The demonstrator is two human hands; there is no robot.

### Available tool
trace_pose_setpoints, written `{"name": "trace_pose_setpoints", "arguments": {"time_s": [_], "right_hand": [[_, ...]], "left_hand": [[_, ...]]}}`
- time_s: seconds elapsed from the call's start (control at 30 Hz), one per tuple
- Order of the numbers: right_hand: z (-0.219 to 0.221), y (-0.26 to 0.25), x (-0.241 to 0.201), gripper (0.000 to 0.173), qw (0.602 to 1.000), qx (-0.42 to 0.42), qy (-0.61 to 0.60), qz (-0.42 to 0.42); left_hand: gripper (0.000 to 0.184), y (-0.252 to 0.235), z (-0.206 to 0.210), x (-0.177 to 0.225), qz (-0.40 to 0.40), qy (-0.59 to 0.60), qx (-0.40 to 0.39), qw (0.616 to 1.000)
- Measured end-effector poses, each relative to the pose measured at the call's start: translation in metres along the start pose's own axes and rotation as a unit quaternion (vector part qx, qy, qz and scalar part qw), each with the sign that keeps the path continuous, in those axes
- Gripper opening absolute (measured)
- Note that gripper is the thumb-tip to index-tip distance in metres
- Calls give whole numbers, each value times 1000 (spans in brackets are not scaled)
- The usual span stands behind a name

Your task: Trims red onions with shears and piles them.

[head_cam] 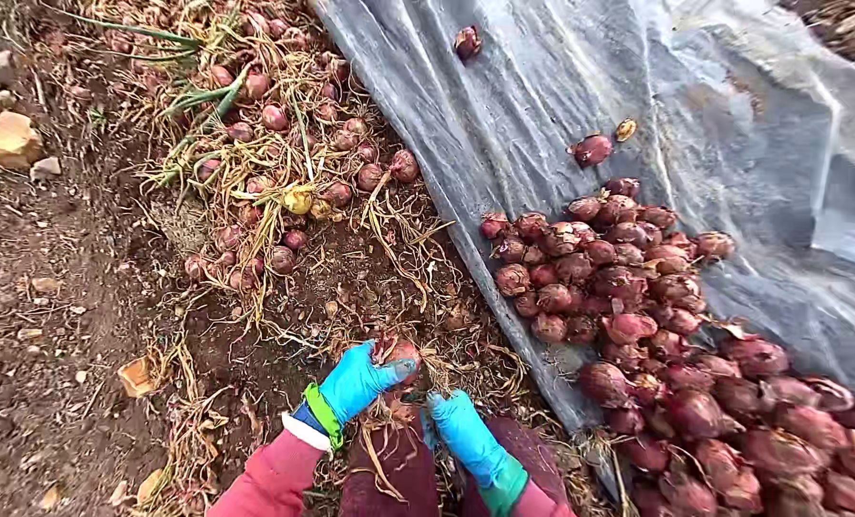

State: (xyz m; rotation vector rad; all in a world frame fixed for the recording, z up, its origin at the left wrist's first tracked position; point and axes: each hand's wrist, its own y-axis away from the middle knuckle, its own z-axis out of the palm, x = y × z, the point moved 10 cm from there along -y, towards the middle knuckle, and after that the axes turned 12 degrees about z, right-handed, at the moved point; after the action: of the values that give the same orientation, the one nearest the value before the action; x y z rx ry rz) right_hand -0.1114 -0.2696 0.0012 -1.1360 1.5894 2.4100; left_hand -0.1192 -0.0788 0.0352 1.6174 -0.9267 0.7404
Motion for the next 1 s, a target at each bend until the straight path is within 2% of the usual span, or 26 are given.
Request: {"name": "trace_pose_setpoints", "arguments": {"time_s": [0.07,0.1,0.2,0.27,0.33,0.4,0.43,0.5,0.57,0.6,0.63,0.7,0.73,0.8,0.87,0.9,0.97,1.0], "right_hand": [[-2,26,-27,82,996,7,4,-93],[-7,41,-33,87,991,22,22,-131],[-25,88,-28,91,983,53,69,-160],[-38,122,-19,85,984,55,80,-149],[-50,154,-12,80,984,38,77,-154],[-67,180,-6,79,983,3,31,-181],[-78,187,-1,80,980,-15,-23,-199],[-107,187,10,80,971,-2,-111,-213],[-134,172,29,88,985,52,-45,-161],[-141,165,39,94,990,54,18,-126],[-148,159,42,97,991,50,55,-111],[-169,156,39,95,988,71,41,-130],[-186,154,41,94,985,100,2,-139],[-224,149,53,92,967,171,-115,-152],[-272,144,65,85,913,248,-265,-185],[-298,143,70,81,884,289,-315,-189],[-347,138,69,66,858,359,-329,-163],[-367,130,63,54,858,377,-318,-140]], "left_hand": [[70,27,37,38,66,-42,-83,993],[64,39,45,51,96,-75,-111,986],[31,73,59,86,168,-274,-158,934],[18,95,73,108,228,-366,-169,886],[16,113,92,127,287,-400,-173,853],[18,120,108,144,329,-391,-148,846],[20,117,111,154,339,-367,-117,858],[18,98,115,170,317,-278,-37,906],[16,78,139,180,283,-227,-17,932],[19,69,162,183,265,-257,-48,928],[24,59,192,187,238,-319,-104,912],[35,43,259,191,196,-439,-241,843],[36,32,286,195,194,-472,-281,813],[32,-9,315,202,184,-509,-304,784],[30,-80,306,196,143,-532,-264,792],[28,-119,286,184,124,-520,-229,814],[28,-181,230,146,74,-484,-186,852],[29,-198,200,121,39,-499,-195,844]]}}
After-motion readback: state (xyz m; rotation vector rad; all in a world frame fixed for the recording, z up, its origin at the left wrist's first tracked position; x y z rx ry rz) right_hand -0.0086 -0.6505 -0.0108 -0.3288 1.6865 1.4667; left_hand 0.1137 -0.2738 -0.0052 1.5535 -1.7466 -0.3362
